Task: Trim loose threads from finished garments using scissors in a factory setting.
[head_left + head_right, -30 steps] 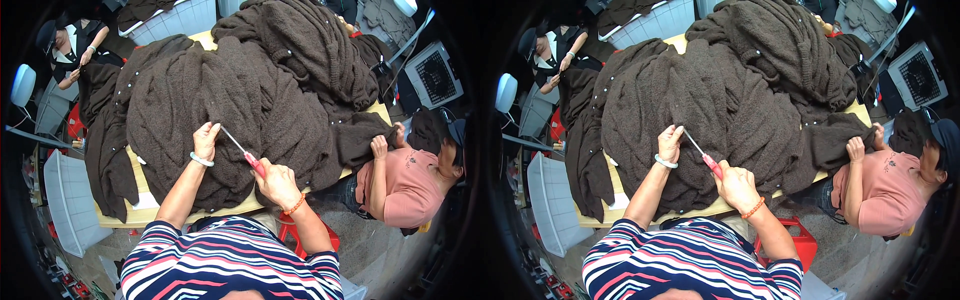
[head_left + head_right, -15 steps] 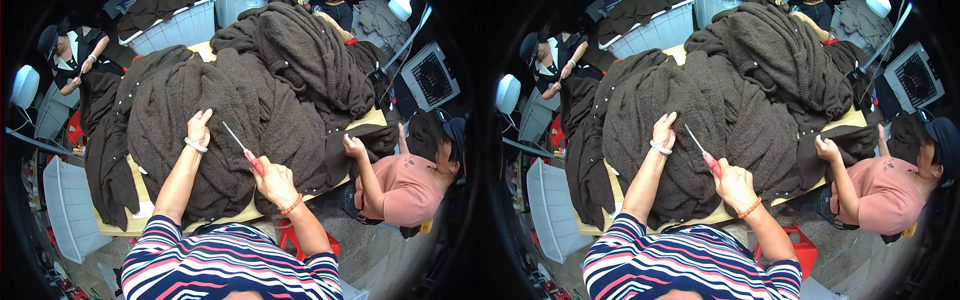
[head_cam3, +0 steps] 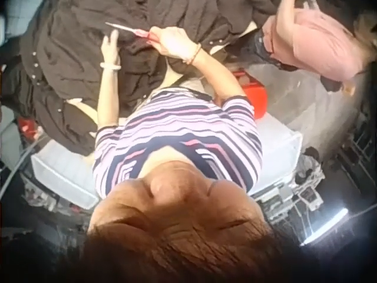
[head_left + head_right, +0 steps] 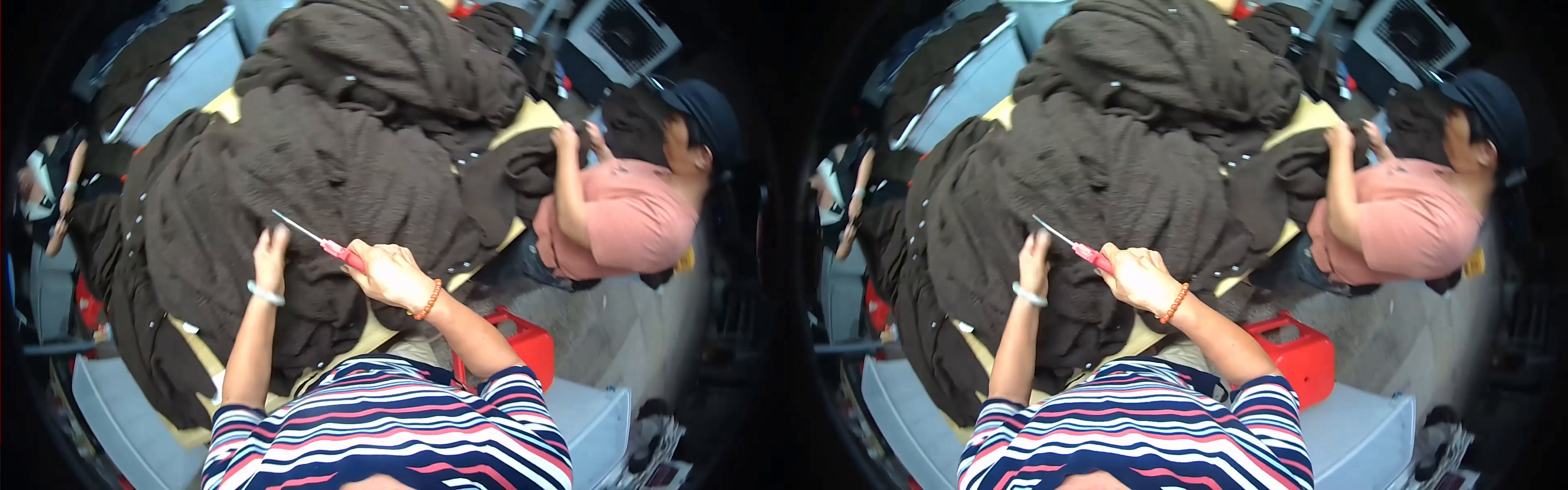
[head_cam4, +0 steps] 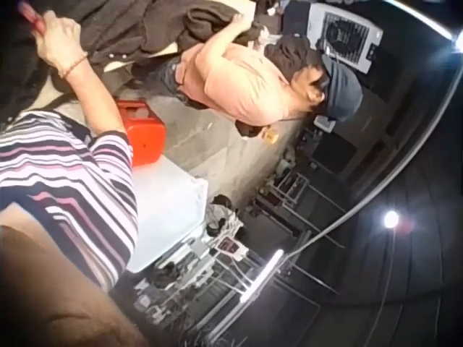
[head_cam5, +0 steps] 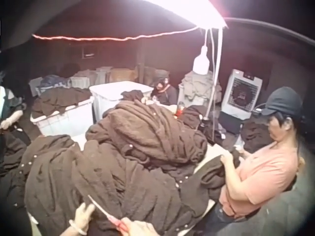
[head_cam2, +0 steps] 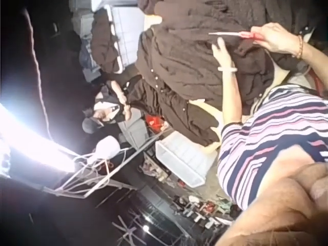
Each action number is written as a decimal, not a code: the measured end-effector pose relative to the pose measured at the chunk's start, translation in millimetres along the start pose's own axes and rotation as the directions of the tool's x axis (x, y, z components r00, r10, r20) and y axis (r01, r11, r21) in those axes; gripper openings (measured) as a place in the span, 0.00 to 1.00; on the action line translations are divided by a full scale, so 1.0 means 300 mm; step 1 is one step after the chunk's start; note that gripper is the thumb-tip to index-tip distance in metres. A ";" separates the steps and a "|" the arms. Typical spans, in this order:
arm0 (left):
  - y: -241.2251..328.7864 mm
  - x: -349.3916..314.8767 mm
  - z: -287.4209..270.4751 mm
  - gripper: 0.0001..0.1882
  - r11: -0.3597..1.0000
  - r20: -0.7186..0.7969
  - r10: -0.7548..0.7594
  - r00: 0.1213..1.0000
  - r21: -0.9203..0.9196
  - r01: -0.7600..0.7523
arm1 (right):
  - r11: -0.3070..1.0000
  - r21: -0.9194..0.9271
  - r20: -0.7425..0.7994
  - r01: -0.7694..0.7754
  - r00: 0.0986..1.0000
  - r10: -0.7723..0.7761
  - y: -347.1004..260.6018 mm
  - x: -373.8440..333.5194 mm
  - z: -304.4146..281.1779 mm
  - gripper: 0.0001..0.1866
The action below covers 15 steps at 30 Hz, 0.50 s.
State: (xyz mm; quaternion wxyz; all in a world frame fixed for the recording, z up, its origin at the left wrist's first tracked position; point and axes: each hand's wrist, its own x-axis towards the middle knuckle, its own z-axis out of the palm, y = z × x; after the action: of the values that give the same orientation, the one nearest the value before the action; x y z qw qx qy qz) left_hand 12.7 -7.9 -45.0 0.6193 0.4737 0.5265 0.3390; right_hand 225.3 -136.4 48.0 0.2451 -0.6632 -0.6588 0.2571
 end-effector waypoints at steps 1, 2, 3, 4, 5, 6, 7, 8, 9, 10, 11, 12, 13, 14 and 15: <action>0.015 -0.089 0.085 0.34 0.976 0.091 0.142 0.986 0.150 -0.155 | 0.999 0.005 -0.042 -0.034 0.999 0.034 0.023 -0.020 -0.006 0.12; -0.093 -0.125 0.099 0.55 0.802 0.091 0.208 0.974 0.554 -0.223 | 0.998 -0.009 -0.052 -0.055 0.997 0.055 0.036 -0.043 -0.013 0.12; -0.135 -0.180 0.161 0.70 0.796 0.169 0.233 0.958 0.533 -0.287 | 0.996 -0.005 -0.076 -0.091 0.993 0.090 0.051 -0.069 -0.017 0.12; -0.166 -0.223 0.219 0.73 0.579 0.229 0.366 0.902 0.703 -0.414 | 0.993 0.004 -0.092 -0.119 0.989 0.119 0.065 -0.093 -0.012 0.12; -0.137 -0.261 0.271 0.65 0.443 0.330 0.467 0.820 0.715 -0.540 | 0.991 0.036 -0.116 -0.125 0.985 0.129 0.102 -0.132 -0.018 0.12; -0.136 -0.255 0.299 0.58 0.336 0.434 0.540 0.721 0.674 -0.658 | 0.981 0.012 -0.071 -0.195 0.978 0.195 0.097 -0.153 -0.035 0.13; -0.165 -0.234 0.315 0.49 0.182 0.518 0.480 0.708 0.731 -0.658 | 0.977 0.002 -0.099 -0.211 0.973 0.211 0.094 -0.176 -0.046 0.12; -0.202 -0.202 0.321 0.41 0.020 0.588 0.402 0.702 0.761 -0.649 | 0.975 -0.005 -0.125 -0.223 0.967 0.221 0.094 -0.197 -0.049 0.12; -0.206 -0.183 0.322 0.38 -0.039 0.614 0.433 0.660 0.744 -0.667 | 0.975 -0.002 -0.156 -0.222 0.963 0.219 0.107 -0.217 -0.052 0.12; -0.204 -0.161 0.308 0.33 -0.056 0.636 0.384 0.669 0.740 -0.670 | 0.977 0.003 -0.187 -0.215 0.959 0.212 0.125 -0.231 -0.057 0.12; -0.194 -0.152 0.279 0.32 -0.043 0.654 0.339 0.677 0.729 -0.683 | 0.973 -0.010 -0.179 -0.232 0.958 0.226 0.140 -0.241 -0.061 0.11; -0.162 -0.149 0.260 0.31 -0.028 0.678 0.295 0.673 0.711 -0.703 | 0.965 -0.032 -0.151 -0.262 0.955 0.254 0.144 -0.247 -0.079 0.11; -0.129 -0.148 0.236 0.28 0.201 0.634 0.317 0.705 0.682 -0.703 | 0.965 -0.031 -0.160 -0.261 0.954 0.253 0.161 -0.249 -0.083 0.11; -0.084 -0.148 0.197 0.25 0.417 0.586 0.331 0.740 0.612 -0.672 | 0.966 -0.031 -0.169 -0.258 0.954 0.249 0.172 -0.247 -0.082 0.11; 0.000 -0.134 0.155 0.19 0.478 0.488 0.581 0.652 0.444 -0.758 | 0.972 -0.044 -0.188 -0.232 0.957 0.220 0.178 -0.243 -0.081 0.11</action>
State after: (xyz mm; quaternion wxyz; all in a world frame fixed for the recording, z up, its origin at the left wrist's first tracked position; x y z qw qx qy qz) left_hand 49.3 -55.4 -31.8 0.3100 0.8571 0.2856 0.2963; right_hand 281.4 -209.5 32.2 0.2512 -0.7623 -0.5619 0.2001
